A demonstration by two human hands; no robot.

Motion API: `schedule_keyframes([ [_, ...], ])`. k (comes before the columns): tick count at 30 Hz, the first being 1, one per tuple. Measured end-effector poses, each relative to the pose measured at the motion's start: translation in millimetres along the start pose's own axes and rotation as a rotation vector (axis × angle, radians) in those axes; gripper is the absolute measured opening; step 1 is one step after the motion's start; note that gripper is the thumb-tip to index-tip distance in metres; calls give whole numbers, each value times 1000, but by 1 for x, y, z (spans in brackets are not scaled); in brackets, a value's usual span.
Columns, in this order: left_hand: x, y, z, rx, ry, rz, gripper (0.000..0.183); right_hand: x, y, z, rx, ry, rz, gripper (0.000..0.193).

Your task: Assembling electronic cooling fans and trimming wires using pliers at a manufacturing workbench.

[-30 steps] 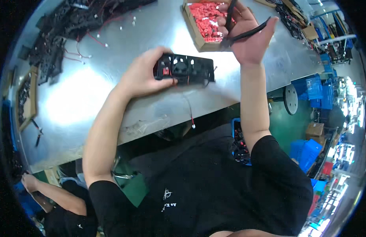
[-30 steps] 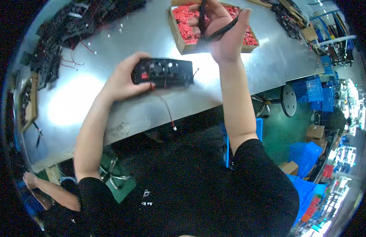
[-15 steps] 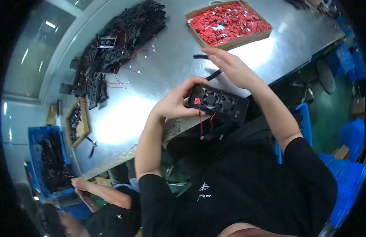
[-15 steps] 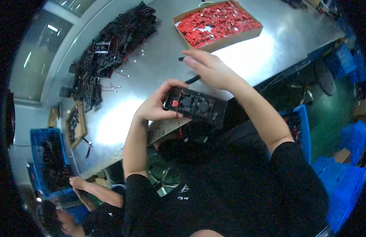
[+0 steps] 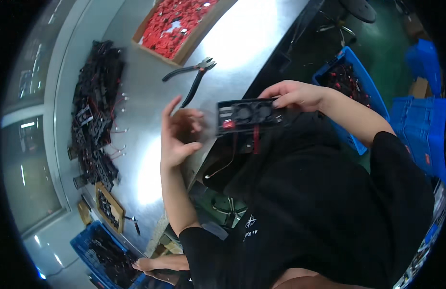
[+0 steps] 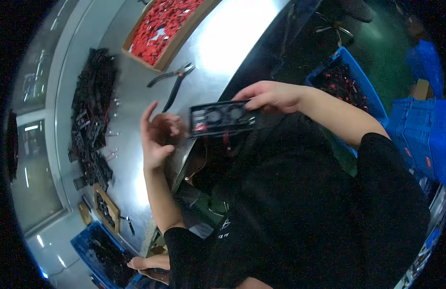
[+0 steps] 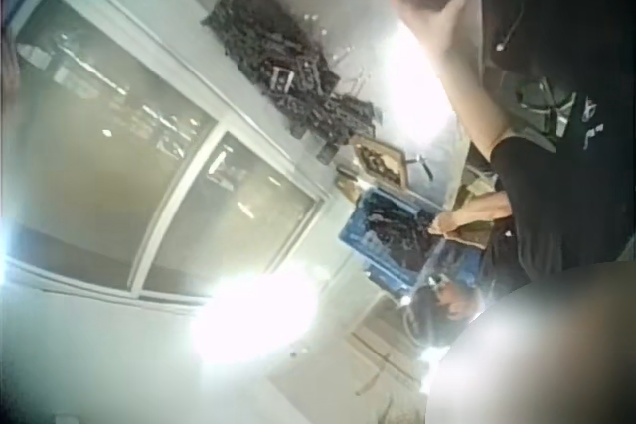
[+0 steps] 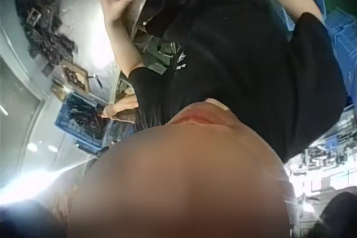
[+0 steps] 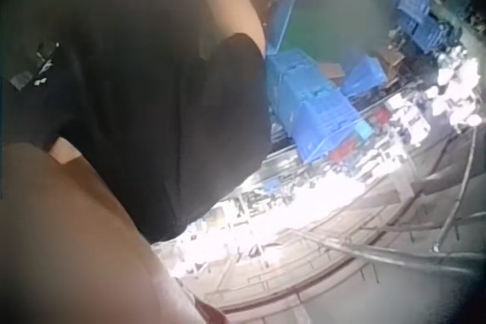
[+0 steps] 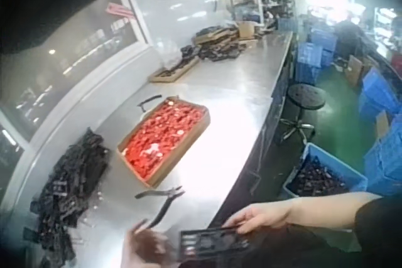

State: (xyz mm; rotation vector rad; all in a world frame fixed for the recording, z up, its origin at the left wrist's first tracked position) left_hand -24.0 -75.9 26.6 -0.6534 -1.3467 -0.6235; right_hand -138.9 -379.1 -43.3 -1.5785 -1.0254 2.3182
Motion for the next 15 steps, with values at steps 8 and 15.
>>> schedule_keyframes([
  [8, -9, 16, -3, 287, 163, -254, 32, 140, 297, 237, 915, 332, -296, 44],
  [15, -9, 22, 12, 304, 253, -191, 26, 215, 337, 327, 1414, 56, -342, 56],
])
Point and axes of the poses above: each hand's wrist, its own z-axis away from the middle knuckle, its own y-axis out of the back of the hand, x = y × z, the point moved 4 cm from there along -z, towards the middle knuckle, and after that the axes turned 13 degrees about y, right-handed, at the moved point
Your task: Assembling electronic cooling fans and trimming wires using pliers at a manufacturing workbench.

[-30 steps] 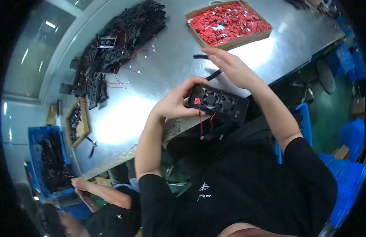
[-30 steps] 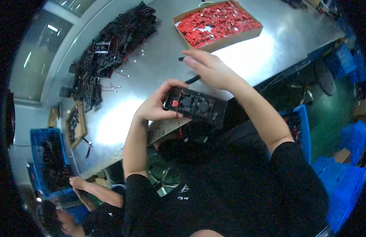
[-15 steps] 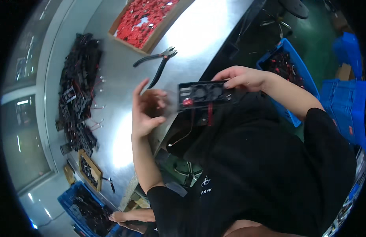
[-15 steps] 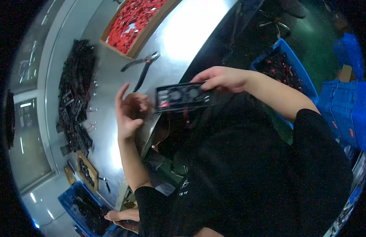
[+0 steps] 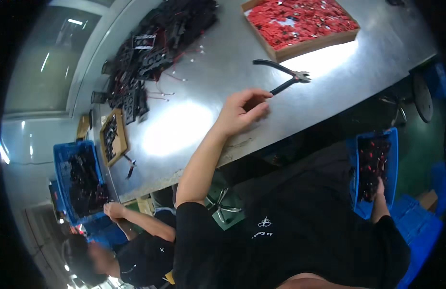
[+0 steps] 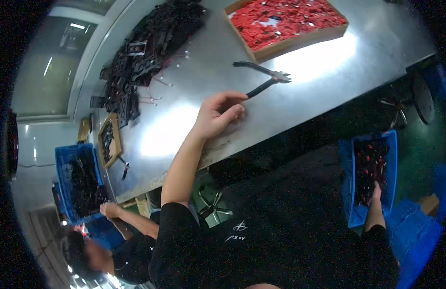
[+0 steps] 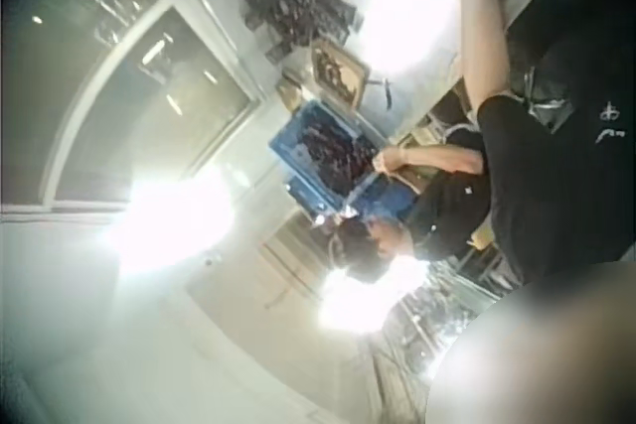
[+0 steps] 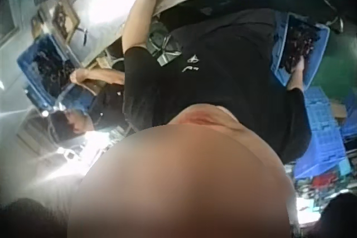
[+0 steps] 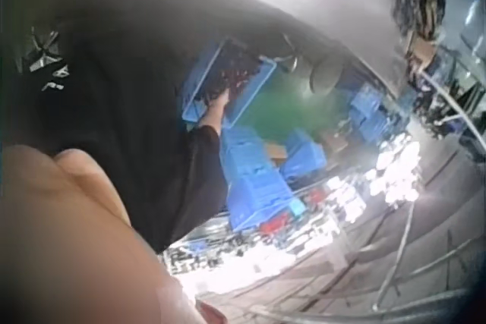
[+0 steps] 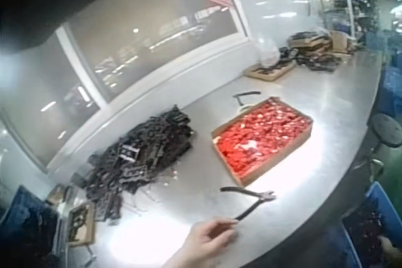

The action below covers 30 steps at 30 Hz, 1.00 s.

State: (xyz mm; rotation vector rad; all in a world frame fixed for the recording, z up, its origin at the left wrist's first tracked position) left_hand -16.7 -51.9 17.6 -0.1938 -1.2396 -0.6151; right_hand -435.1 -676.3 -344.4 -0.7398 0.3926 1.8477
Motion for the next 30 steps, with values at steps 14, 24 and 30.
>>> schedule_keyframes([
  [14, -24, 325, -28, 916, 255, -1333, 83, -36, -348, 157, -895, 1022, 1449, 39],
  [24, 13, 292, 21, 1582, 46, -1308, 36, -105, -449, 328, -1787, 770, 1456, 47],
  [30, -2, 215, 10, 1172, -453, 622, 42, -148, -581, 392, -1747, 1175, 799, 27],
])
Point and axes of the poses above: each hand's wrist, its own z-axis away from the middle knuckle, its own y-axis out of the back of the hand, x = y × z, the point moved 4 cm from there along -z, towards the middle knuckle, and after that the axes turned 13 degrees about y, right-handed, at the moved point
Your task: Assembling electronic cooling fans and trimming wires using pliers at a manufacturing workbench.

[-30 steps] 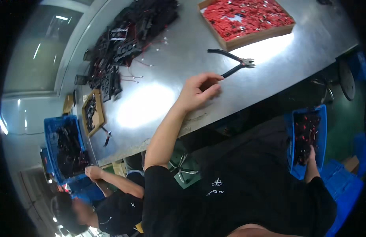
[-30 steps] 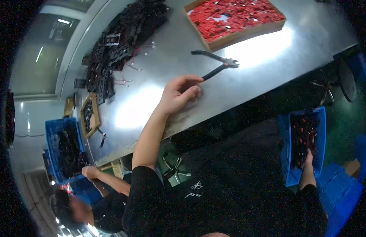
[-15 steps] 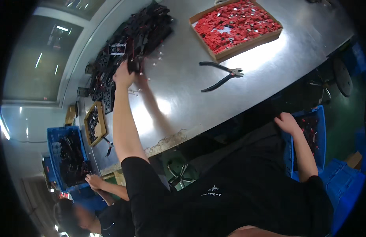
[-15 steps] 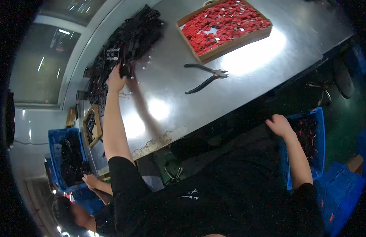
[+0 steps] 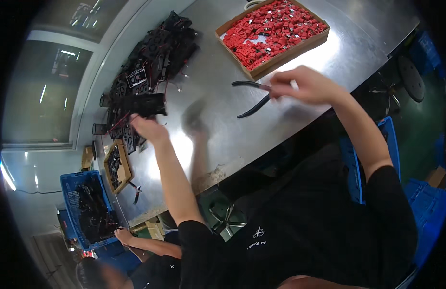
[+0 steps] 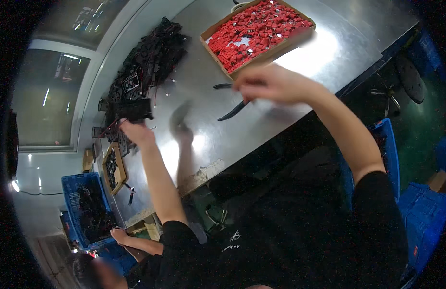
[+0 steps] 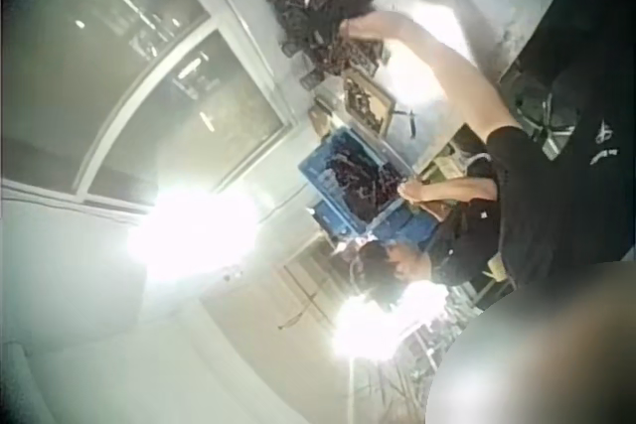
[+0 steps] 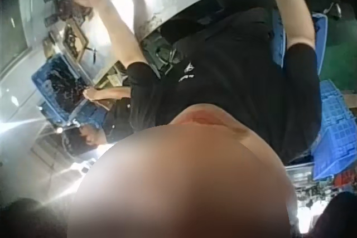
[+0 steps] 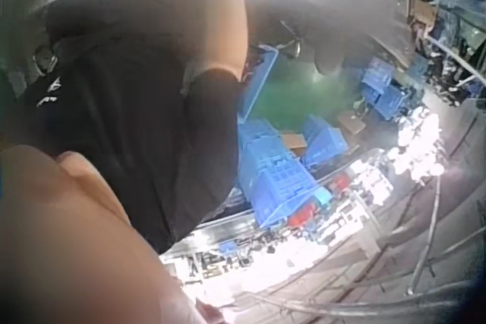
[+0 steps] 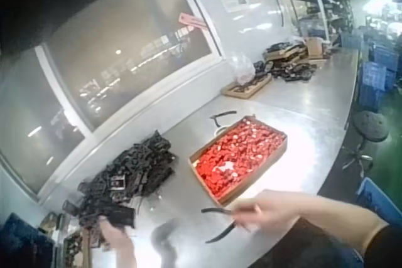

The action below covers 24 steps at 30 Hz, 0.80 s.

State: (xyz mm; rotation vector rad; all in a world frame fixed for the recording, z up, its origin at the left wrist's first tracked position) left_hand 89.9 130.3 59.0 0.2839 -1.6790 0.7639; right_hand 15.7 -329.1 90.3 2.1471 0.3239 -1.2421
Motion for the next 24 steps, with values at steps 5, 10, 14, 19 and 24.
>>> schedule_keyframes([
  [5, -62, -41, 69, -415, 565, 125, 47, 92, 29, -89, 52, 111, 696, 19],
  [10, -66, -39, 99, -502, 776, 78, 45, 104, 25, -122, -286, -148, 858, 26],
  [14, -64, -44, 111, -566, 757, 75, 42, 69, -5, -138, 176, 88, 433, 25],
  [19, -63, -36, 108, -477, 724, 47, 42, 70, -84, -131, 177, 118, -127, 28],
  [24, -32, -50, 108, -620, 697, 342, 53, 82, -94, -120, 59, -73, -66, 28],
])
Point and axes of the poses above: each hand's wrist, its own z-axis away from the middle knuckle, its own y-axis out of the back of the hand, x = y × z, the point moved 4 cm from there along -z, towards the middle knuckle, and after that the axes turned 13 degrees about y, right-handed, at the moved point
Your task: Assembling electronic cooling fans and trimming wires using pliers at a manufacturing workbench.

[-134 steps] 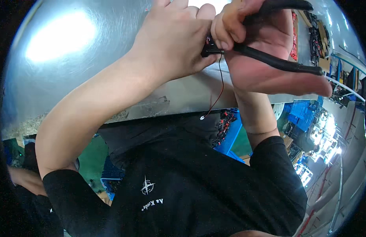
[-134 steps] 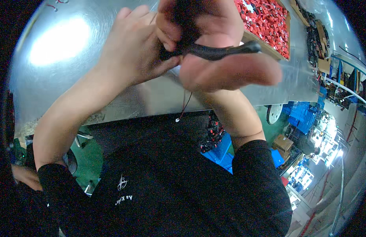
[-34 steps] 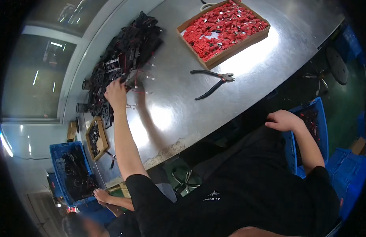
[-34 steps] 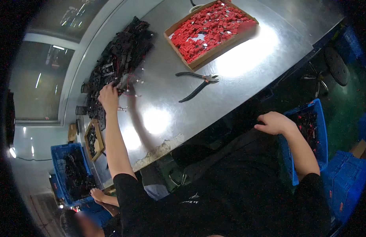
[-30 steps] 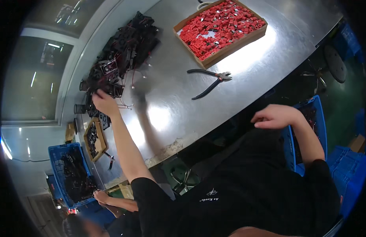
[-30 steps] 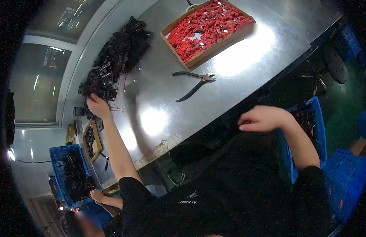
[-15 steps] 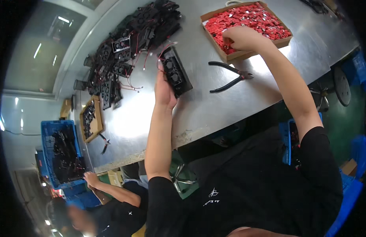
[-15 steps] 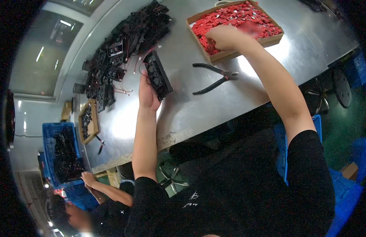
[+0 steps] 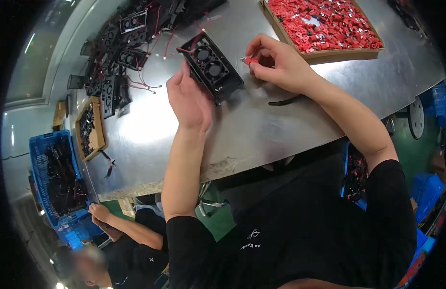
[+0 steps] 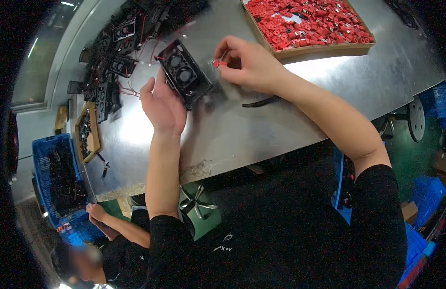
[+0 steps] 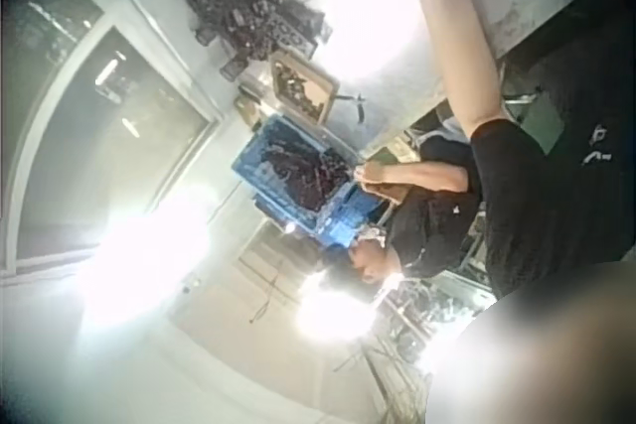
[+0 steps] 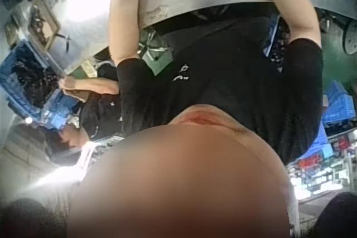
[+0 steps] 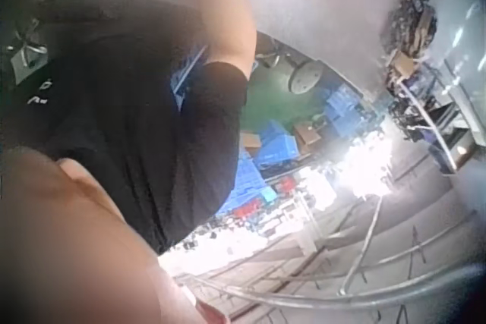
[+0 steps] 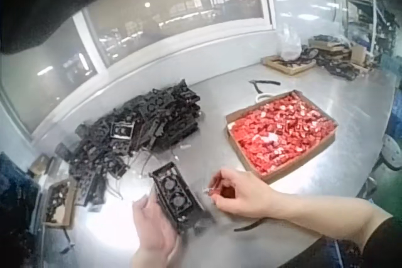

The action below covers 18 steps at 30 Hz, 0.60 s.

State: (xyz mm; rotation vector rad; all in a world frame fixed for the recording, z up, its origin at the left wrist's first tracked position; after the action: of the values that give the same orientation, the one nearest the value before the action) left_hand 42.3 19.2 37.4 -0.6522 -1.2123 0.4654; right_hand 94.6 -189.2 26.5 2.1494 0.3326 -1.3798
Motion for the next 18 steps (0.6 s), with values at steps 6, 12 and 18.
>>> schedule_keyframes([
  [6, -13, -4, 12, 51, -9, -231, 61, 7, -4, -1, 60, -50, -358, 25],
  [12, -24, -30, 22, -10, -103, -590, 70, -4, -3, 0, 55, -185, -960, 24],
  [18, -32, -33, 22, -15, -191, -663, 66, 15, -10, 4, 27, -261, -1063, 26],
])
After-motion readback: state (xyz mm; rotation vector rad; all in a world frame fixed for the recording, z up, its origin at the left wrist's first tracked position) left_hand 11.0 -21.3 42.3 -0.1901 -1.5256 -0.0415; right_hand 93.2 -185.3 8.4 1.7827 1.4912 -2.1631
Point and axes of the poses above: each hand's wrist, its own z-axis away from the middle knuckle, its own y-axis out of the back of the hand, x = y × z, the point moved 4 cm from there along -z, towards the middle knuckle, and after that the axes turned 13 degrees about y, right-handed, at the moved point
